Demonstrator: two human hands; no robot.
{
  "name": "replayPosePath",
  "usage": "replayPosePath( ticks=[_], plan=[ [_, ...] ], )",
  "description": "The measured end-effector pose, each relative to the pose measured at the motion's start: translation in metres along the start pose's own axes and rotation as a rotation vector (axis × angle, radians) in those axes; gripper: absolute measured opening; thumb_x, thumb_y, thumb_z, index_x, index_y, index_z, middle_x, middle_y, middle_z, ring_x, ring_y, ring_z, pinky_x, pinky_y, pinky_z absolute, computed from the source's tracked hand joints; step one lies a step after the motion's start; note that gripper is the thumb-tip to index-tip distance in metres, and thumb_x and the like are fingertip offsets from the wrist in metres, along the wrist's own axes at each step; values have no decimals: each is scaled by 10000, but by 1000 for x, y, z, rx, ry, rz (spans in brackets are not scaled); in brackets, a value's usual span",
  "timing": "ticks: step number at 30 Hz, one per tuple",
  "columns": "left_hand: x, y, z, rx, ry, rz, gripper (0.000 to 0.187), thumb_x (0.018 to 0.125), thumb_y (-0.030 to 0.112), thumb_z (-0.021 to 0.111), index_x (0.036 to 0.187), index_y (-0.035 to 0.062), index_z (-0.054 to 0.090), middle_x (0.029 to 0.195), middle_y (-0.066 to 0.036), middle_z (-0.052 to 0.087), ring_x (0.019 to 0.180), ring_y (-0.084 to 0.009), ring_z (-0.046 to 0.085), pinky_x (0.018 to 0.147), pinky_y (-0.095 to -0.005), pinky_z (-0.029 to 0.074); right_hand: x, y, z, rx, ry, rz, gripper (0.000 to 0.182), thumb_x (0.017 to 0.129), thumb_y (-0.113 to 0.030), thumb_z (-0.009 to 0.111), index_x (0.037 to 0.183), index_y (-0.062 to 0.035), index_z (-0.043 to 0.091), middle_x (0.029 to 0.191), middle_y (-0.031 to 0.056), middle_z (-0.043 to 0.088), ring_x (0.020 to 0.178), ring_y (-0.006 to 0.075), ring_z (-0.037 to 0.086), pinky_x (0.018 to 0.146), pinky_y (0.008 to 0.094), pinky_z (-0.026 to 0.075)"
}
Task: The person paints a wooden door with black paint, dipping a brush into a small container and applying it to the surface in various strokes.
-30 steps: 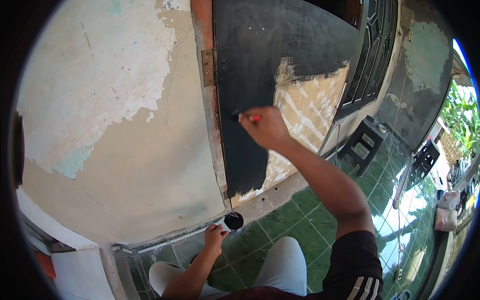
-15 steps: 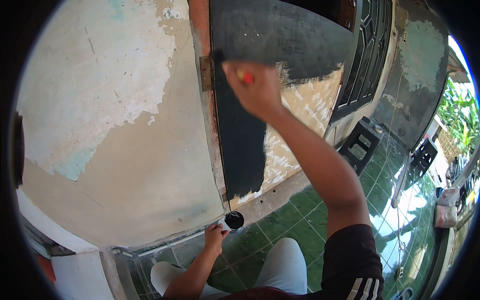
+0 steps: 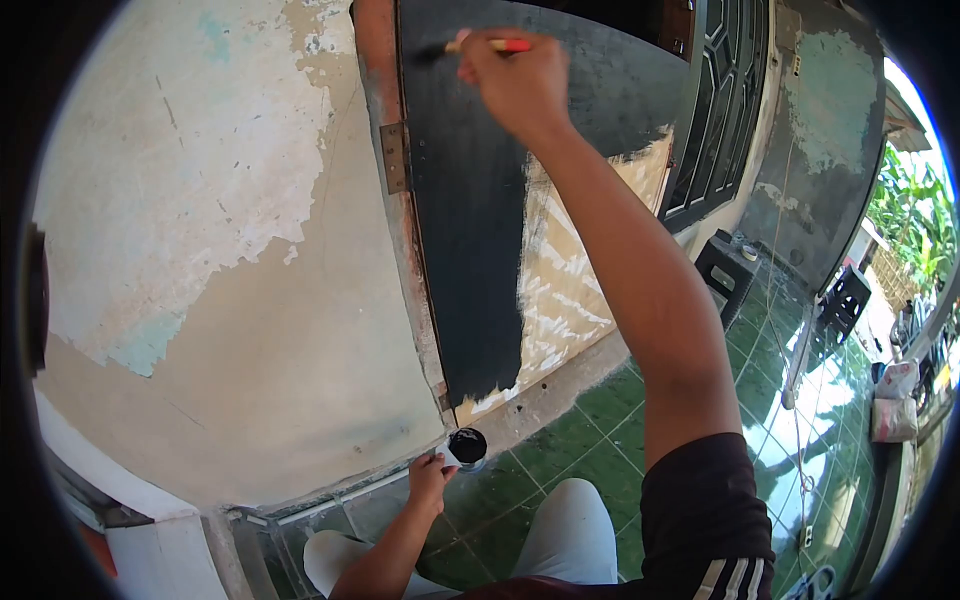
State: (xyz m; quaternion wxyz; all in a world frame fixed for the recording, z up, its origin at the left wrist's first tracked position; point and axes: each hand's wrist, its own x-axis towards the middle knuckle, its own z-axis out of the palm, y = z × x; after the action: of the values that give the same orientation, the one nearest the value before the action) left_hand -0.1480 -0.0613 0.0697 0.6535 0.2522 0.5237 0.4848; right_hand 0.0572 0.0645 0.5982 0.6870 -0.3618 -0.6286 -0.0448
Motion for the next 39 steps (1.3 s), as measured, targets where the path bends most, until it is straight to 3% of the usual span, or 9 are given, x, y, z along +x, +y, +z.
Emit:
replayPosePath(
  ticks=[2, 8, 11, 17, 22, 27, 30, 34, 39],
  plan=[
    [-2, 0, 0, -1, -2, 2, 162, 997, 62, 582, 914, -76, 588, 963, -139, 603, 835, -222, 631, 730, -335, 624, -9, -3, 0, 120, 136, -43, 257, 916, -291, 724, 899, -44, 793, 724, 51, 723, 671, 98, 668, 656, 276, 528],
    [3, -4, -10, -9, -6, -5, 165, 1001, 70, 581, 919, -73, 590, 952, -135, 609, 829, -220, 634, 725, -334, 619, -163, 83, -7, -169, -416, 11, 242, 930, -277, 693, 950, -54, 786, 786, 156, 738, 737, 244, 738, 719, 342, 562],
    [3, -4, -12, -9, -3, -1, 162, 1000, 75, 583, 909, -59, 589, 940, -125, 604, 826, -214, 636, 735, -332, 619, -171, 94, -17, -352, -766, 301, 259, 923, -306, 694, 920, -67, 790, 736, 119, 735, 684, 213, 728, 688, 332, 565],
    [2, -7, -12, -10, -17, 12, 151, 997, 76, 590, 914, -50, 592, 942, -115, 598, 834, -209, 637, 745, -333, 622, -42, 69, -10, -190, -353, 339, 307, 906, -350, 712, 840, -60, 785, 674, 49, 724, 632, 133, 694, 654, 311, 558],
    [5, -12, -8, 11, -7, -8, 157, 1003, 77, 585, 973, -76, 609, 974, -127, 613, 846, -206, 634, 721, -329, 621, -9, 49, -14, 188, 145, -60, 245, 929, -274, 707, 977, -48, 789, 774, 81, 751, 719, 112, 712, 693, 286, 553],
    [3, -8, -6, 3, -36, -1, 171, 1007, 83, 579, 954, -77, 601, 952, -125, 603, 824, -200, 629, 709, -316, 617, -130, 104, -31, -213, -84, 62, 228, 938, -276, 713, 1067, -102, 783, 882, 99, 769, 744, 134, 693, 699, 289, 542],
    [3, -5, -9, -22, -36, -11, 181, 1008, 85, 576, 915, -69, 590, 928, -116, 591, 802, -194, 623, 708, -310, 615, -218, 161, -62, -350, -427, 235, 234, 925, -282, 713, 1048, -95, 781, 888, 156, 751, 759, 251, 727, 724, 343, 554],
    [5, -2, -11, 7, -22, -23, 142, 986, 65, 599, 878, -24, 571, 936, -102, 581, 826, -209, 630, 757, -341, 621, -205, 197, -83, -432, -803, 399, 209, 881, -301, 717, 965, -124, 788, 850, 176, 728, 775, 341, 707, 766, 418, 556],
    [3, -3, -12, 34, -14, -7, 174, 1001, 72, 578, 871, -43, 570, 922, -106, 580, 810, -195, 618, 735, -326, 622, -57, 177, -76, -350, -419, 204, 221, 922, -239, 667, 884, -54, 782, 752, 115, 738, 695, 179, 715, 699, 334, 561]
  ],
)
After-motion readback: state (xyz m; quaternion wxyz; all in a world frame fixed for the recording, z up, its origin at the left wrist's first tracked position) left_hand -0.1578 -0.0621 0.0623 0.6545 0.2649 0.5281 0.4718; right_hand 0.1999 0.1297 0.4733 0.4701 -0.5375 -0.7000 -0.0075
